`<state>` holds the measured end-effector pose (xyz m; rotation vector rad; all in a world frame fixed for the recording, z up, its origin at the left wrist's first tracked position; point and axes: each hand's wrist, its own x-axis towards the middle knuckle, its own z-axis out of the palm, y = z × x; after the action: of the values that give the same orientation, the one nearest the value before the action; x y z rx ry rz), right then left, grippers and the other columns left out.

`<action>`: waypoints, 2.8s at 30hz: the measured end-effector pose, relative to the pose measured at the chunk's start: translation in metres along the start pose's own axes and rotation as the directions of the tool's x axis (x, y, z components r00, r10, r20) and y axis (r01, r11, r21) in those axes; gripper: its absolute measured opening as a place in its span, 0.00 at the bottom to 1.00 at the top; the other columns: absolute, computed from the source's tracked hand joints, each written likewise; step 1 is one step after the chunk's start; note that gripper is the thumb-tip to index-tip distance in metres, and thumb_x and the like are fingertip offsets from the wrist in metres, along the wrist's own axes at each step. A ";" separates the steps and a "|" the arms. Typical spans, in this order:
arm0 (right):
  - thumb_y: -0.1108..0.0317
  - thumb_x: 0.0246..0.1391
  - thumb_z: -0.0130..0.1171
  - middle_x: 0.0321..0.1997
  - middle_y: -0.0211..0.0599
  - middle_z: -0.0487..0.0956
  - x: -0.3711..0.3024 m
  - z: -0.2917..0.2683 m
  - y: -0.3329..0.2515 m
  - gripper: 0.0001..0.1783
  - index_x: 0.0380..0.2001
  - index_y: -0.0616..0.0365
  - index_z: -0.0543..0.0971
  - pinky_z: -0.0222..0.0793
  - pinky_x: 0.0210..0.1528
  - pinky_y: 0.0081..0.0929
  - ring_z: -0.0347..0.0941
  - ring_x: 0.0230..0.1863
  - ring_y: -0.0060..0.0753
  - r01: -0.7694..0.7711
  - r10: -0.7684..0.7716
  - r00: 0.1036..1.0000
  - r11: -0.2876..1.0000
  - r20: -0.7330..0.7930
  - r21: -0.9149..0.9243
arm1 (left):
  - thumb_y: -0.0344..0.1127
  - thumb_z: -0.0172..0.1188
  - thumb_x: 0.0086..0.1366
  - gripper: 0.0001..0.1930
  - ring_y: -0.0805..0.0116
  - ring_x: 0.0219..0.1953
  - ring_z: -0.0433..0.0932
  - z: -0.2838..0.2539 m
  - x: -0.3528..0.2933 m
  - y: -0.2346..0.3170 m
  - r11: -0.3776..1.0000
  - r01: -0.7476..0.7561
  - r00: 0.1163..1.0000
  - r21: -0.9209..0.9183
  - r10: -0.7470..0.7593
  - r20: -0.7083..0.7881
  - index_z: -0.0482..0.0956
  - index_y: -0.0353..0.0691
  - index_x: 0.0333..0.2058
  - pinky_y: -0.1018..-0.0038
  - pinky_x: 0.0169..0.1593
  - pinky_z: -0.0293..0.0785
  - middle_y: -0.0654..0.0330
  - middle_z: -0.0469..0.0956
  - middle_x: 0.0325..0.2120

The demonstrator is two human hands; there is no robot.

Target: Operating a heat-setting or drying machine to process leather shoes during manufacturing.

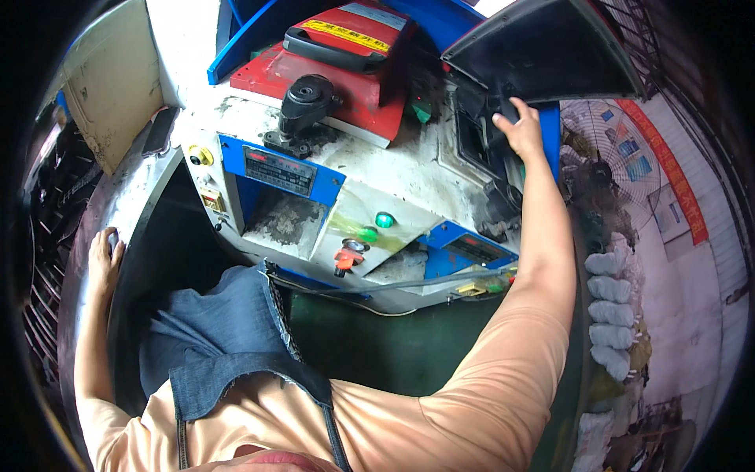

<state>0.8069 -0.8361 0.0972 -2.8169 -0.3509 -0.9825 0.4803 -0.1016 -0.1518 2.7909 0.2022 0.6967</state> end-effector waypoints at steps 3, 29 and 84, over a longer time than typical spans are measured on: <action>0.52 0.43 0.68 0.57 0.50 0.65 -0.005 0.040 0.019 0.40 0.60 0.49 0.67 0.59 0.62 0.37 0.63 0.59 0.52 0.019 0.008 0.932 0.997 0.363 -0.071 | 0.38 0.55 0.62 0.16 0.49 0.44 0.71 -0.003 0.002 0.007 0.996 0.090 0.993 0.000 -0.089 0.077 0.70 0.38 0.46 0.61 0.49 0.65 0.48 0.71 0.38; 0.64 0.59 0.50 0.39 0.40 0.76 -0.276 -0.064 0.053 0.14 0.38 0.65 0.75 0.67 0.45 0.28 0.71 0.39 0.34 -0.271 0.478 0.463 0.878 -0.747 0.394 | 0.46 0.52 0.67 0.20 0.57 0.38 0.72 0.016 0.004 -0.034 0.995 0.031 0.996 0.100 -0.039 0.086 0.72 0.41 0.52 0.66 0.45 0.67 0.52 0.75 0.42; 0.65 0.66 0.41 0.20 0.27 0.66 -0.347 0.121 -0.407 0.14 0.34 0.61 0.74 0.55 0.23 0.18 0.60 0.20 0.18 -0.198 -0.180 0.948 0.314 0.263 0.928 | 0.51 0.57 0.59 0.21 0.52 0.42 0.74 0.006 -0.007 0.002 0.995 0.097 0.995 0.025 -0.097 -0.030 0.74 0.38 0.40 0.60 0.45 0.68 0.51 0.75 0.34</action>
<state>0.5080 -0.4792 -0.1935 -1.7636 -0.6747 -0.0929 0.4775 -0.1060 -0.1595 2.7761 0.3525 0.7154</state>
